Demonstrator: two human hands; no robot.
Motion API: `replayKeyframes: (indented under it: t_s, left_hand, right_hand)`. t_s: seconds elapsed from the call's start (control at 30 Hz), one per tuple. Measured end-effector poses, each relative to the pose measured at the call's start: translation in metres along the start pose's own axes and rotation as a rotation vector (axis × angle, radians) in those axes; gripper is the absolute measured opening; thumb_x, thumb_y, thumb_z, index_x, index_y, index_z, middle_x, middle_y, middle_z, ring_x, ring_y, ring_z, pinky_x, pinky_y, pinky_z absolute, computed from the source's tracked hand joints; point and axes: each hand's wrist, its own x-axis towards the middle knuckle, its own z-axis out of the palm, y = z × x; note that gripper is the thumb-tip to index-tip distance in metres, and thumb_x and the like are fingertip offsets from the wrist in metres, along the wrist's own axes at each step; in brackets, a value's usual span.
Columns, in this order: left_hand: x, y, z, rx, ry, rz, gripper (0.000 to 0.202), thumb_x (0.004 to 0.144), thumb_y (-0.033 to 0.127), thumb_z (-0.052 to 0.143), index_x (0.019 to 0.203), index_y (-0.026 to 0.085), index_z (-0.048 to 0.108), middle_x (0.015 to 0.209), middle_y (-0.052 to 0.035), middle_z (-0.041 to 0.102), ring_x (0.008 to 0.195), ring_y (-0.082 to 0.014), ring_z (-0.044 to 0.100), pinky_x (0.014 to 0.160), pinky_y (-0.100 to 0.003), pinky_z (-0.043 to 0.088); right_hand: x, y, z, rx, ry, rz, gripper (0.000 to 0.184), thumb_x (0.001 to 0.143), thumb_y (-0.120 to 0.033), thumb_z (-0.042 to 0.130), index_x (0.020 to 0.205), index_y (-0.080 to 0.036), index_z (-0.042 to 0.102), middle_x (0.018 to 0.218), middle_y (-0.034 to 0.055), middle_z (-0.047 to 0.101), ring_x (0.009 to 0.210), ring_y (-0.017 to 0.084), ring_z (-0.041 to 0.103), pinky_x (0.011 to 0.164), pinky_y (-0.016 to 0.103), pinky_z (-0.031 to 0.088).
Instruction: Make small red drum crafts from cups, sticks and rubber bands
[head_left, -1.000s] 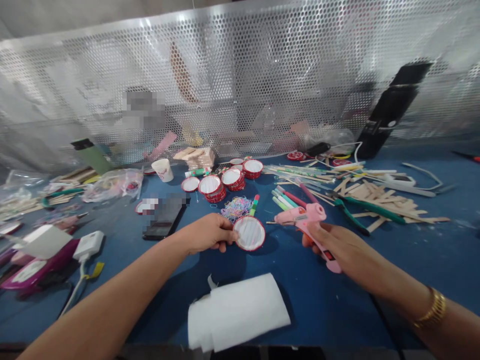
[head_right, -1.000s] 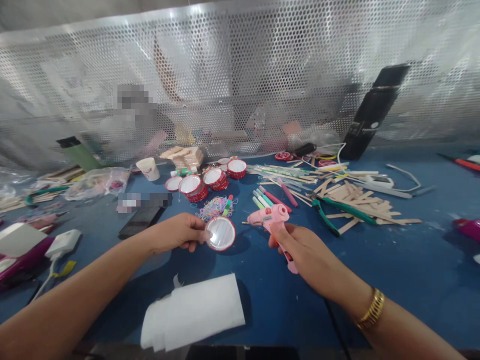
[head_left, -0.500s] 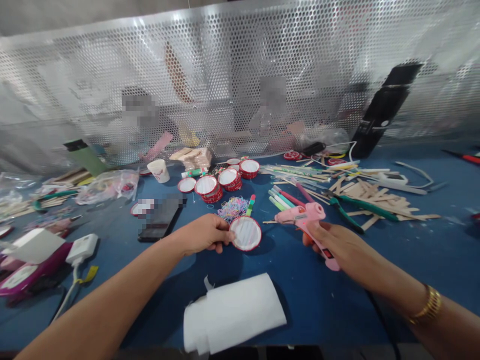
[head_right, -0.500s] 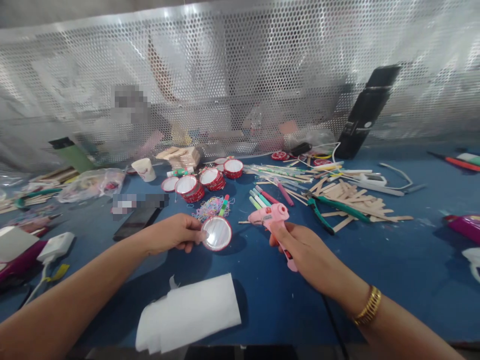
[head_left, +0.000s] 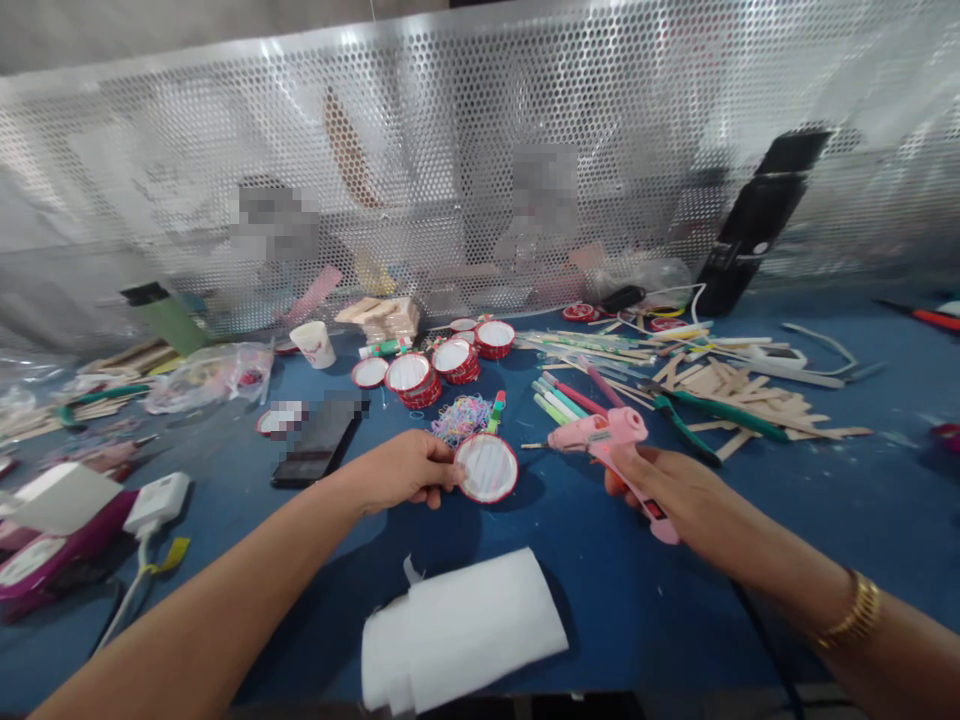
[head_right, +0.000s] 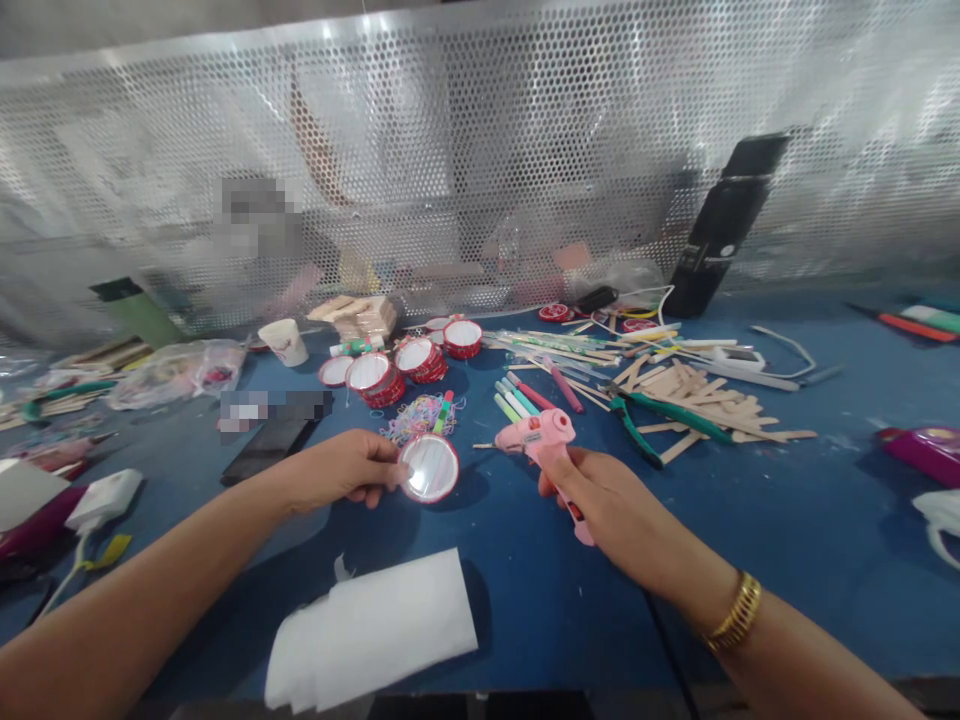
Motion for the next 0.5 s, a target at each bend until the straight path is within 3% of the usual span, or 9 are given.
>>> replayKeyframes:
  t_s: [0.3,0.43,0.5]
  left_hand:
    - [-0.001,0.001,0.001,-0.022,0.009,-0.007,0.033,0.068,0.044,0.073,0.066,0.015,0.058,0.049,0.0035,0.053,0.046,-0.0073,0.046,0.047,-0.020,0.028]
    - [0.000,0.003,0.001,-0.027,0.003,-0.001,0.034,0.067,0.045,0.073,0.065,0.015,0.057,0.049,0.0035,0.053,0.046,-0.0072,0.046,0.047,-0.019,0.028]
    - [-0.001,0.004,0.002,-0.038,0.003,-0.002,0.034,0.066,0.045,0.073,0.065,0.015,0.057,0.049,0.0038,0.053,0.047,-0.0074,0.046,0.047,-0.019,0.028]
  right_hand:
    - [-0.007,-0.003,-0.003,0.046,0.002,-0.012,0.060,0.084,-0.072,0.044,0.091,-0.018,0.068,0.070,0.0019,0.053,0.062,0.014,0.049,0.050,0.024,0.040]
    - [-0.017,-0.005,-0.009,0.000,0.049,-0.057,0.063,0.083,-0.076,0.040,0.088,-0.020,0.068,0.071,0.0045,0.058,0.060,0.016,0.050,0.050,0.027,0.041]
    - [-0.023,-0.003,-0.016,-0.138,0.117,-0.103,0.060,0.084,-0.076,0.039,0.081,-0.022,0.065,0.067,0.0046,0.058,0.059,0.017,0.051,0.051,0.029,0.040]
